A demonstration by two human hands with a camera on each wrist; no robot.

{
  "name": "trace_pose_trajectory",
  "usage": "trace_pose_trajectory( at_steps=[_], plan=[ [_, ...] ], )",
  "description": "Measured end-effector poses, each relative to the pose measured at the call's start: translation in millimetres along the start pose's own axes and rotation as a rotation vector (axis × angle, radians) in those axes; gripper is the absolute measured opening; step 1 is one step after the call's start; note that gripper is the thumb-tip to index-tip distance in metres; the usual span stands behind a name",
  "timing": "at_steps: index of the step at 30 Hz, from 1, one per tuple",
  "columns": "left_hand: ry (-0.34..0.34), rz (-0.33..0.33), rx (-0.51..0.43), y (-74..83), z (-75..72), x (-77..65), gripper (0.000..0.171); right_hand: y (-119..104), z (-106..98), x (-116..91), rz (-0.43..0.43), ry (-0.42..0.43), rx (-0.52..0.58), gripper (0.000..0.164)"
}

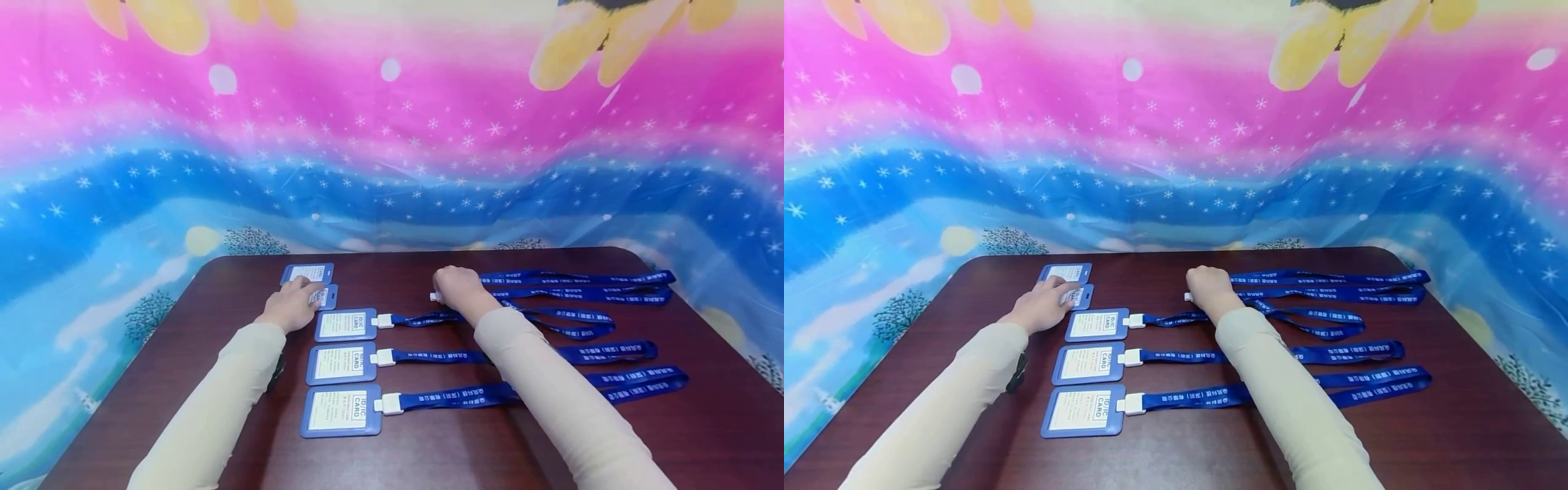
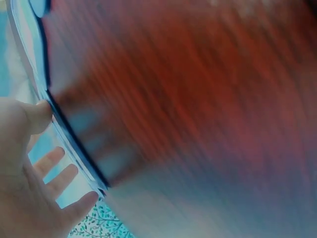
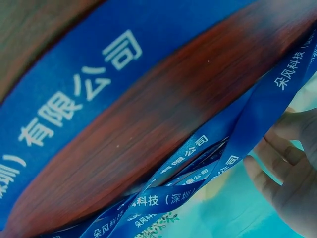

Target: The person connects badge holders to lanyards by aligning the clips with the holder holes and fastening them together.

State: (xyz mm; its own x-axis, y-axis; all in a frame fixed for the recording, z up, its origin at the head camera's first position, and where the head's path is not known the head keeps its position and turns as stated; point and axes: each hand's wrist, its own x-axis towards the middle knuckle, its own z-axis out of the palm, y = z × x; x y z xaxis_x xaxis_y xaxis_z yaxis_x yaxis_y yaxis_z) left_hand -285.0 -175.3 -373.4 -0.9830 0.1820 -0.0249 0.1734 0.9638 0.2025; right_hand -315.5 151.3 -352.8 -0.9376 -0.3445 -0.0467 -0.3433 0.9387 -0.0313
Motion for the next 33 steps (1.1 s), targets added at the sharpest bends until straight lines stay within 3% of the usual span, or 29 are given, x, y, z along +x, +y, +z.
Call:
trace_pose_trajectory(
  at_steps=[7, 15, 33],
  plan=[
    [-0.003, -0.008, 0.009, 8.9, 5.6, 4.0, 0.044, -2, 1, -2, -0.013, 0.030, -0.017, 0.009],
    [0.002, 0.002, 0.015, 29.2, 10.7, 8.5, 0.044, -4, 3, -3, -0.006, 0.054, -0.038, 0.007],
    [-0.007, -0.003, 0.023, 67.3, 11.2, 20.1, 0.046, -7, 6, -3, 0.023, 0.080, -0.064, 0.012]
  ],
)
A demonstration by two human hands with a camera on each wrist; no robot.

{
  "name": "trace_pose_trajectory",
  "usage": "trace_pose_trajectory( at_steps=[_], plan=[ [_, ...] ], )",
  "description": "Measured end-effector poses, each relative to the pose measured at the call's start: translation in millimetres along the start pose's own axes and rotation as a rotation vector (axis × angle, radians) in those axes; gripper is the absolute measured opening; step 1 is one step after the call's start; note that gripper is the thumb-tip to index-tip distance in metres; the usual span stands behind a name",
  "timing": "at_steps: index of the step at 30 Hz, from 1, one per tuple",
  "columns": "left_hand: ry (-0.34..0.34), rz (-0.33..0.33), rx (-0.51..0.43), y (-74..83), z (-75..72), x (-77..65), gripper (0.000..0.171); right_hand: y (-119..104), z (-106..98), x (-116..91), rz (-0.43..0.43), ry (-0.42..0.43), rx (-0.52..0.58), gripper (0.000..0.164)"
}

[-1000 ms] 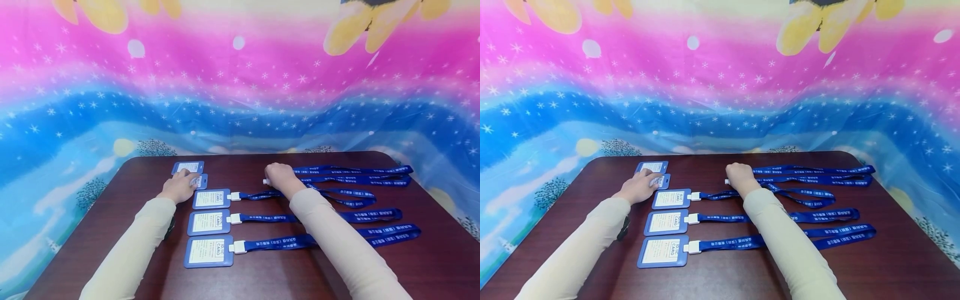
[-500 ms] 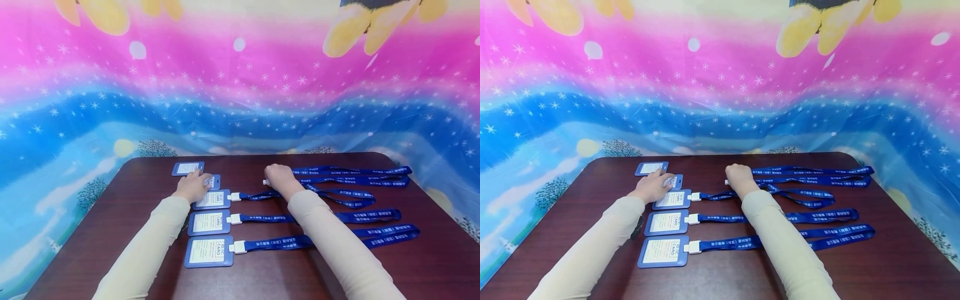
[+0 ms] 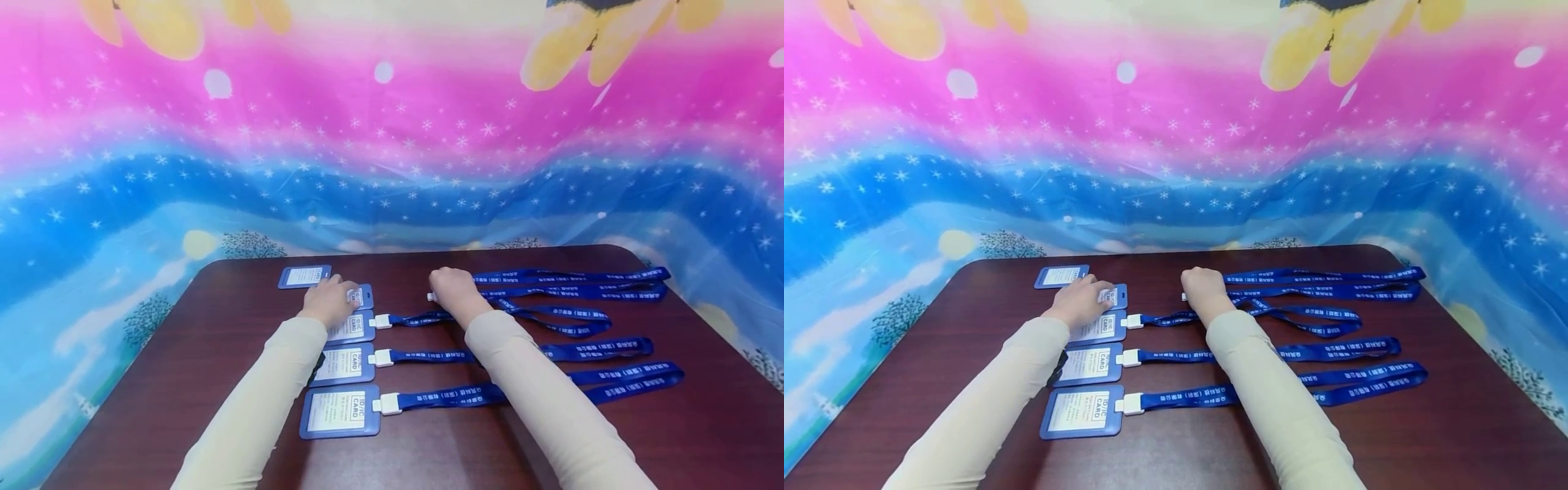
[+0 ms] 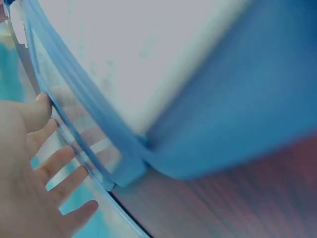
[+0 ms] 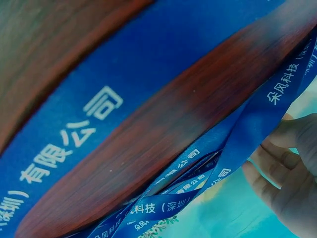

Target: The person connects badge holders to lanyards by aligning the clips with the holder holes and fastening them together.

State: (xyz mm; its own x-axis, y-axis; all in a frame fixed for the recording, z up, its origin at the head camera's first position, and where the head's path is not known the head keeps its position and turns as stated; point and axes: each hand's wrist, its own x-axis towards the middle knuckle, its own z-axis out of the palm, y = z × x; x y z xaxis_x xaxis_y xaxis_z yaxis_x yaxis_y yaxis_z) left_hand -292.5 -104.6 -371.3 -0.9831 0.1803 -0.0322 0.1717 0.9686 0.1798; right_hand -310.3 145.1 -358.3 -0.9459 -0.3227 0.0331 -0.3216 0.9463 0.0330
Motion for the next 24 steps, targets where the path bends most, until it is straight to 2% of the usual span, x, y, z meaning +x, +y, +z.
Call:
trace_pose_trajectory(
  at_steps=[11, 19, 24],
  plan=[
    [0.027, -0.046, -0.091, 12.5, -7.1, 2.4, 0.043, 3, -2, 1, -0.017, -0.012, 0.029, 0.007],
    [0.030, -0.081, -0.161, 12.6, -5.2, -0.3, 0.042, 4, -6, 5, -0.068, -0.057, 0.013, 0.009],
    [0.034, -0.096, -0.168, 11.7, -2.2, 1.4, 0.042, -3, -6, 9, -0.099, -0.066, -0.013, 0.009]
  ],
)
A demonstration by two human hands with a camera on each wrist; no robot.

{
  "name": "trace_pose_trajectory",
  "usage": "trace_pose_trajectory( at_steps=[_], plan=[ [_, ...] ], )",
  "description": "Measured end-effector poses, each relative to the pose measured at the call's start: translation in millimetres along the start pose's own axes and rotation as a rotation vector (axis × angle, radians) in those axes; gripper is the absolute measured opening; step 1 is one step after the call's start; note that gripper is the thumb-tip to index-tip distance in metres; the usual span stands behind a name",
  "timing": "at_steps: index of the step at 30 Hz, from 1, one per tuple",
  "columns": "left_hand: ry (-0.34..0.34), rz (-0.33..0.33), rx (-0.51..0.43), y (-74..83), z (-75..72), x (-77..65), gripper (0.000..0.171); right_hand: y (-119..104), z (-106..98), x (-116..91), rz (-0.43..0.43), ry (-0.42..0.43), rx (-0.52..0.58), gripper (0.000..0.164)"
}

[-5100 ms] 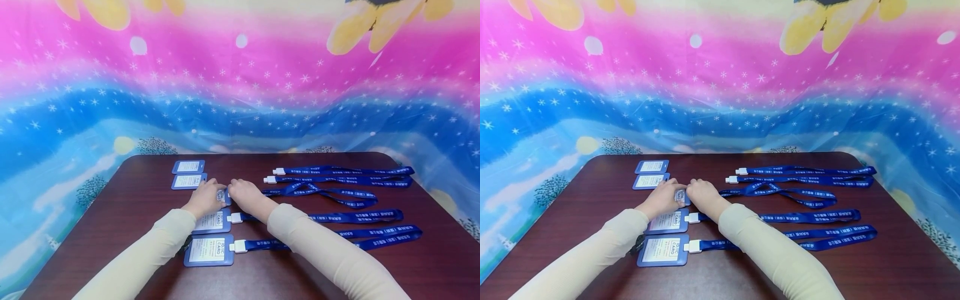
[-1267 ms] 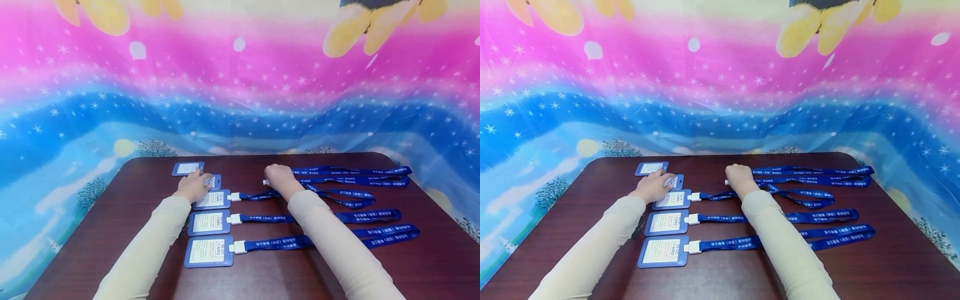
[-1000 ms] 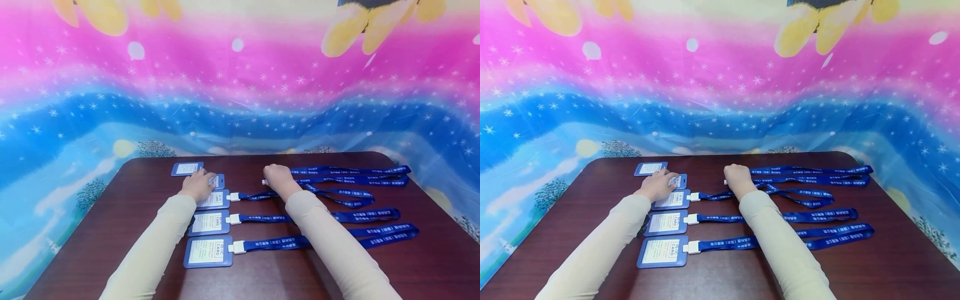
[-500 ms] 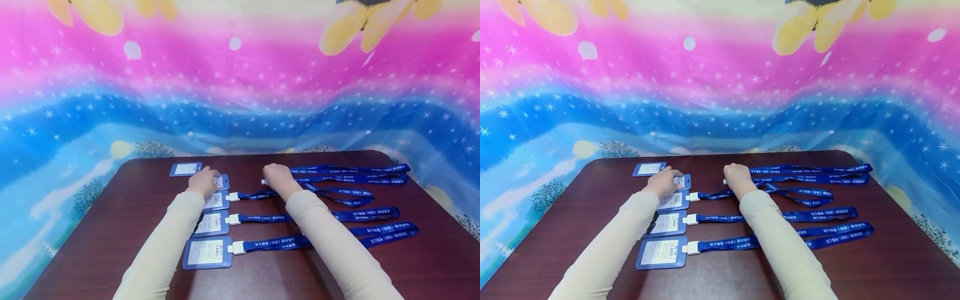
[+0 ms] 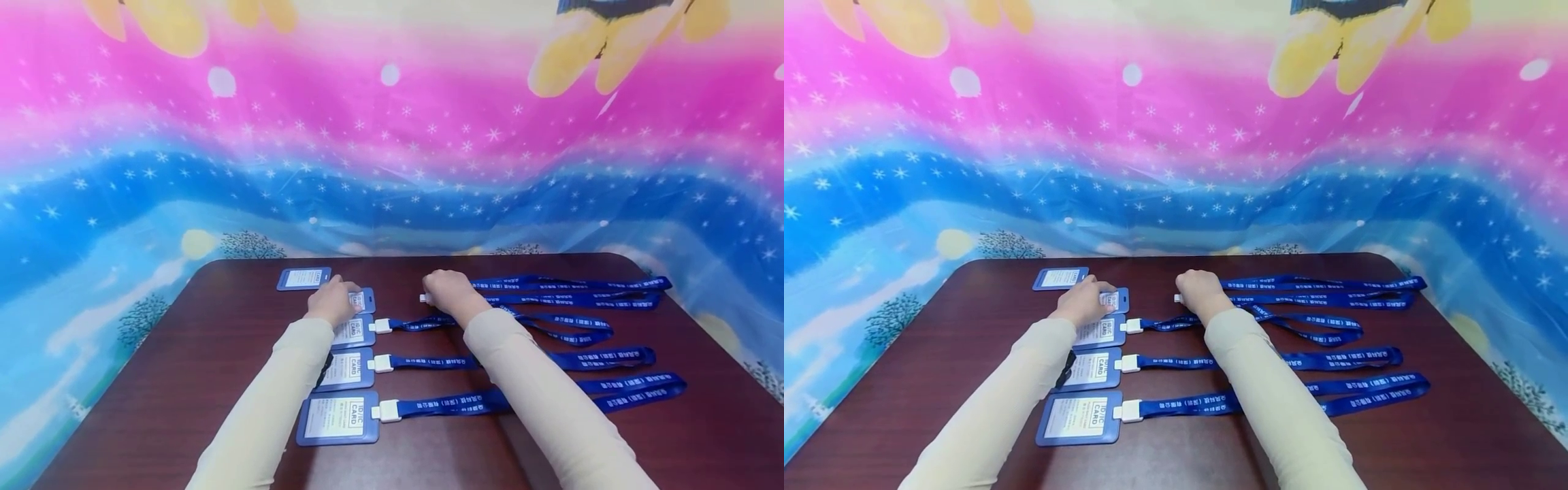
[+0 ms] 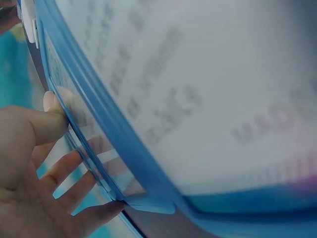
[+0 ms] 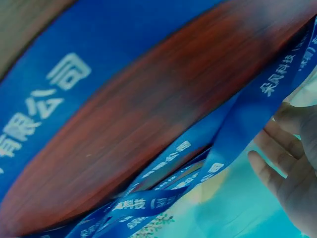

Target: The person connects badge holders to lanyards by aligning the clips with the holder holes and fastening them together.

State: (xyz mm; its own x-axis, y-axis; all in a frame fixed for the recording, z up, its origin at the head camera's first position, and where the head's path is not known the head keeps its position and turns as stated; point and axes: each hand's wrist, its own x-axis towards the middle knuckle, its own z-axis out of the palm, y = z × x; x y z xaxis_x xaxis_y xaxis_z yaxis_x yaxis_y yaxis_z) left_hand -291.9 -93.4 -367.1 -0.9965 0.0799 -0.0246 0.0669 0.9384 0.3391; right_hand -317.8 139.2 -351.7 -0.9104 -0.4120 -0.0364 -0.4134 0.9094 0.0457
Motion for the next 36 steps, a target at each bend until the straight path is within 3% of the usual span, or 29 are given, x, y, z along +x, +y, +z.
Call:
trace_pose_trajectory(
  at_steps=[13, 25, 36],
  plan=[
    [0.009, 0.038, 0.122, 1.9, 2.5, -1.1, 0.044, -42, 2, 13, -0.066, 0.018, -0.133, 0.023],
    [0.019, 0.034, 0.113, 0.2, 1.0, 0.0, 0.044, -72, 5, 28, -0.103, 0.068, -0.186, 0.031],
    [-0.005, 0.057, 0.139, -3.4, -0.3, 1.5, 0.045, -80, 10, 37, -0.099, 0.062, -0.182, 0.035]
  ],
)
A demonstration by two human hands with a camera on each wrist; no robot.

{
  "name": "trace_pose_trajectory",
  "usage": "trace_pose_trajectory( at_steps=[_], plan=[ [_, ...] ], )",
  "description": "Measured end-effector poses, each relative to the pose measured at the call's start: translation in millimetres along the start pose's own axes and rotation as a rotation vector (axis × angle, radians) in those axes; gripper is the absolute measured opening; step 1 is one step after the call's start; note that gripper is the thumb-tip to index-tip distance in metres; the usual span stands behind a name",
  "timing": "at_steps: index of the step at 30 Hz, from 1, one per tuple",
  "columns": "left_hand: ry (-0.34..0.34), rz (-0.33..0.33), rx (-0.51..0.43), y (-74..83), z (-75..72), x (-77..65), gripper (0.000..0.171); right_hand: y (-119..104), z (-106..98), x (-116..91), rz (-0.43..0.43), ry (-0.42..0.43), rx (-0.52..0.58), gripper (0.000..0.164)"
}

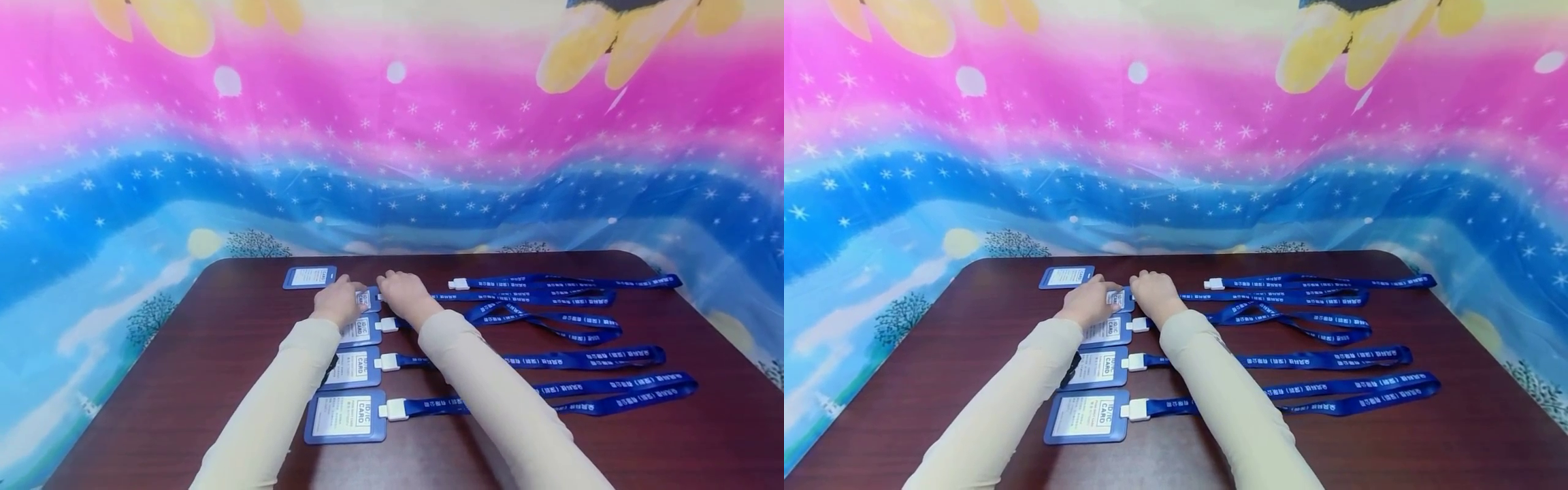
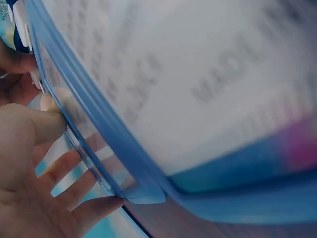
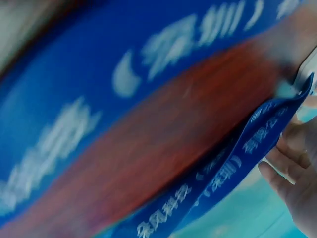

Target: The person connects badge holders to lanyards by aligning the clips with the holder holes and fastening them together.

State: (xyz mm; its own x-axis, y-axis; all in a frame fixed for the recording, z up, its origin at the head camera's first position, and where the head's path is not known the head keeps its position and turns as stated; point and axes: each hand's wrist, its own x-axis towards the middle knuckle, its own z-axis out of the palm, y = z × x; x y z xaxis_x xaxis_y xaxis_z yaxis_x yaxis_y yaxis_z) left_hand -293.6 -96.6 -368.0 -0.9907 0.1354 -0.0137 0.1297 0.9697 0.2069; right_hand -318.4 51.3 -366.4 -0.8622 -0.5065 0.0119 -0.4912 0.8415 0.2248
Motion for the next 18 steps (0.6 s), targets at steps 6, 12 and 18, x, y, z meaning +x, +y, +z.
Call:
trace_pose_trajectory(
  at_steps=[6, 12, 18],
  plan=[
    [-0.007, 0.019, 0.005, -3.9, -0.1, 1.6, 0.046, -0.4, 0.2, 3.8, -0.001, -0.016, 0.046, 0.034],
    [-0.008, 0.012, -0.017, -7.3, 2.5, 4.0, 0.046, 0.0, 1.1, 3.2, -0.008, -0.014, 0.103, 0.033],
    [-0.005, 0.014, -0.048, -4.8, 2.8, 5.0, 0.047, 4.3, 3.5, 2.1, -0.029, -0.003, 0.111, 0.036]
  ],
)
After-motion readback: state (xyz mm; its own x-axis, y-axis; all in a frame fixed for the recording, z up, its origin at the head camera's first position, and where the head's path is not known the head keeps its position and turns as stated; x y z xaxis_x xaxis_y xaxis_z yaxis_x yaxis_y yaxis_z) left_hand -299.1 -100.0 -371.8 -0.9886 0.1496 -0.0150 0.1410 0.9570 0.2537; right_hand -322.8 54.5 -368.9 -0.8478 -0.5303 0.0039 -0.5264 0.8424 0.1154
